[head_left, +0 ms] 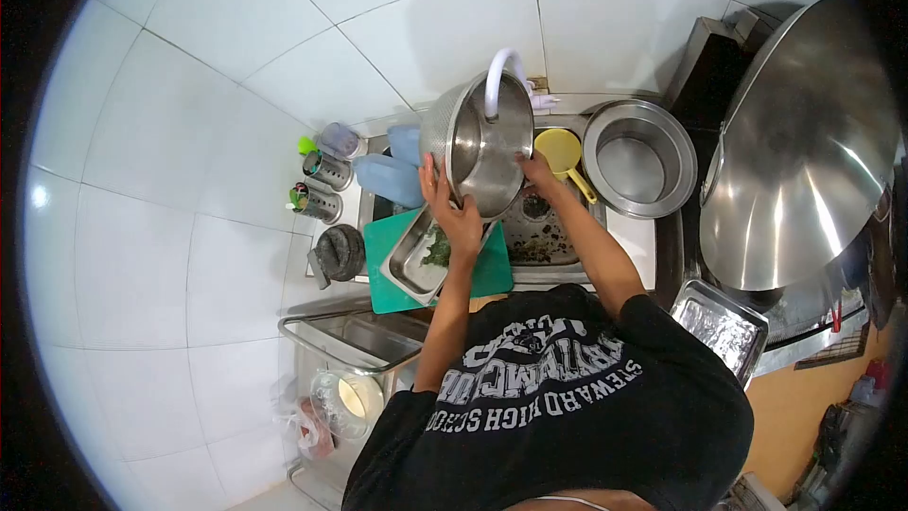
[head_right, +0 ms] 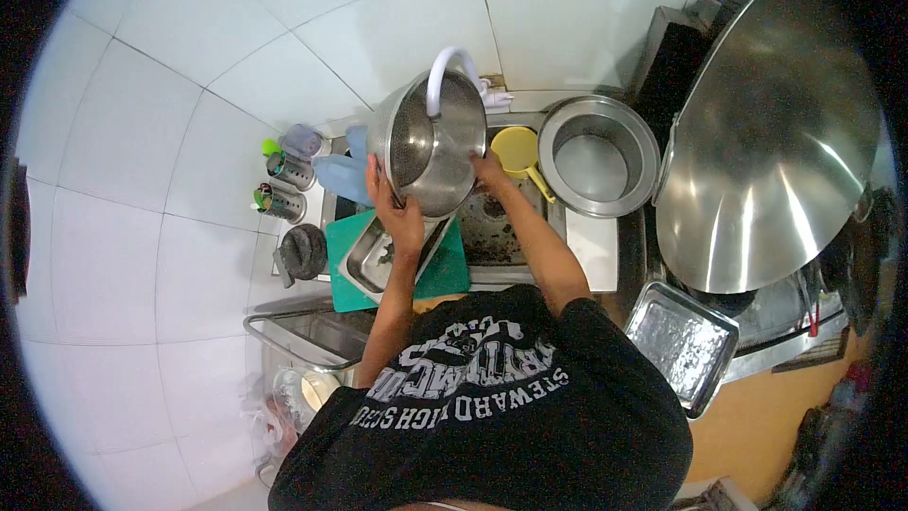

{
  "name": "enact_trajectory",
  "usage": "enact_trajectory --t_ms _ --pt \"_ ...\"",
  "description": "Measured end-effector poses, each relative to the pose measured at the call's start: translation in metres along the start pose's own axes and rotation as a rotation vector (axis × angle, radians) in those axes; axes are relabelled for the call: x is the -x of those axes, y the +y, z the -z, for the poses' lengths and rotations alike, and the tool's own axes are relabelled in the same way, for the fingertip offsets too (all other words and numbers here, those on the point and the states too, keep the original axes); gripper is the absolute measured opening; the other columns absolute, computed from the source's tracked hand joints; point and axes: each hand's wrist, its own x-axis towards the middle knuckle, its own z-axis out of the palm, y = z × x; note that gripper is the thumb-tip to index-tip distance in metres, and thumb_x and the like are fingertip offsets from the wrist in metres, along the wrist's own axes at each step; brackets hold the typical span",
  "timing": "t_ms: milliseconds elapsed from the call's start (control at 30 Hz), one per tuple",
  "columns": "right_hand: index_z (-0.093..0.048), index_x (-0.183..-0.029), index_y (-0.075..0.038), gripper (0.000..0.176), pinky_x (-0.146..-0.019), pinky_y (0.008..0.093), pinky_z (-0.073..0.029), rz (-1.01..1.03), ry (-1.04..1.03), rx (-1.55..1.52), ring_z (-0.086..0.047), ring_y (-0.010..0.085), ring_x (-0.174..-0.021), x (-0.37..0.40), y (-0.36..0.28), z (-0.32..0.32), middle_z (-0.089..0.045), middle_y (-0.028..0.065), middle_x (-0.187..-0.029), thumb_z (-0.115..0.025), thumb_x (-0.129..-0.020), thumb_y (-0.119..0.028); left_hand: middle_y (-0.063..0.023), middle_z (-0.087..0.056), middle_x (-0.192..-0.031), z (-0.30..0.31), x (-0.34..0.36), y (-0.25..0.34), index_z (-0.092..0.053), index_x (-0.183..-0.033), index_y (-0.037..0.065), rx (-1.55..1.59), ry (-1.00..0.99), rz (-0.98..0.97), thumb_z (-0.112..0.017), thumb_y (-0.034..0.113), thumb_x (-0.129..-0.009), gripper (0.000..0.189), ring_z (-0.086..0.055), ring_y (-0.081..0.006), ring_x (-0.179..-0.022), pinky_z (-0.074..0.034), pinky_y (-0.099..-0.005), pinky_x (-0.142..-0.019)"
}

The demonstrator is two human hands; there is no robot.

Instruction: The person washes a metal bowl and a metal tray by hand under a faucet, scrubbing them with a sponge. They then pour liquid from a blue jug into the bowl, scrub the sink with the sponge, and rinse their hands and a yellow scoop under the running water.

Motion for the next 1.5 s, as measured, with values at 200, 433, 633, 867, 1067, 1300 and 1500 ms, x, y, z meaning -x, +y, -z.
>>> enact_trajectory --t_ms 200,433,633,867,1067,1300,1500 --pt "-0.041 -0.137 -0.014 0.051 -0.083 0.0535 -0.052 -0.006 0.044 0.049 -0.054 0.0324 -0.115 0.002 -0.024 0.011 -0.053 0.0106 -0.129 -0.052 -0.096 -0.041 -0.0191 -0.029 -0.151 -0.004 0.005 -0.002 -0.046 -0.135 -0.002 0.067 0.045 0.004 -0.05 -0.004 -0.072 0.063 -0.017 -0.0402 -0.142 -0.013 -0.0504 -0.115" --pt "-0.045 -0.133 -0.015 0.047 -0.082 0.0508 -0.051 0.02 -0.018 -0.019 -0.054 0.0279 -0.115 -0.023 -0.028 0.003 -0.055 0.0084 -0.126 -0.054 -0.095 -0.042 -0.0239 -0.025 -0.151 0.011 0.014 -0.014 -0.043 -0.135 -0.002 -0.105 -0.036 -0.115 -0.064 0.003 -0.078 0.06 -0.018 -0.0429 -0.142 -0.02 -0.0521 -0.112" --pt "-0.048 -0.126 -0.015 0.036 -0.082 0.0504 -0.051 0.032 -0.109 -0.122 -0.059 0.0263 -0.106 -0.027 -0.02 -0.009 -0.058 0.0058 -0.116 -0.055 -0.096 -0.034 -0.0249 -0.019 -0.152 0.033 0.018 -0.021 -0.038 -0.14 0.002 -0.123 -0.029 -0.113 -0.066 0.002 -0.08 0.066 -0.021 -0.0449 -0.14 -0.027 -0.0517 -0.11" --pt "-0.05 -0.116 -0.011 0.026 -0.077 0.0484 -0.056 -0.015 -0.363 -0.147 -0.062 0.0214 -0.088 -0.047 -0.02 -0.048 -0.059 0.003 -0.104 -0.06 -0.093 -0.02 -0.0274 -0.014 -0.152 0.07 0.022 -0.038 -0.041 -0.138 0.009 -0.268 0.024 -0.282 -0.063 -0.008 -0.078 0.066 -0.026 -0.0506 -0.136 -0.039 -0.051 -0.103" --pt "-0.048 -0.126 -0.016 0.035 -0.079 0.0461 -0.054 0.086 -0.381 -0.212 -0.056 0.0228 -0.108 -0.025 -0.041 -0.077 -0.057 0.0047 -0.12 -0.059 -0.093 -0.017 -0.0256 -0.01 -0.155 0.079 0.018 -0.021 0.006 -0.152 0.009 0.019 0.03 0.281 -0.053 -0.013 -0.079 0.096 -0.025 -0.0355 -0.139 -0.026 -0.0386 -0.11" --pt "-0.019 -0.14 -0.004 0.09 -0.1 0.0467 -0.043 0.543 0.231 -0.021 -0.055 0.0317 -0.114 -0.016 -0.02 -0.132 -0.054 0.0165 -0.124 -0.078 -0.076 -0.031 -0.0266 -0.007 -0.155 0.045 0.027 -0.017 0.008 -0.151 0.005 -0.035 0.049 0.209 -0.043 -0.017 -0.075 0.095 -0.016 -0.0364 -0.143 -0.017 -0.0391 -0.113" --pt "-0.01 -0.14 -0.005 0.103 -0.099 0.0438 -0.042 0.304 0.288 0.345 -0.052 0.0424 -0.118 0.011 -0.042 -0.123 -0.048 0.0262 -0.133 -0.081 -0.068 -0.028 -0.0259 -0.001 -0.155 0.033 0.033 0.005 0.009 -0.151 0.005 -0.01 0.11 0.255 -0.044 -0.015 -0.075 0.095 -0.007 -0.0378 -0.144 -0.009 -0.0435 -0.115"
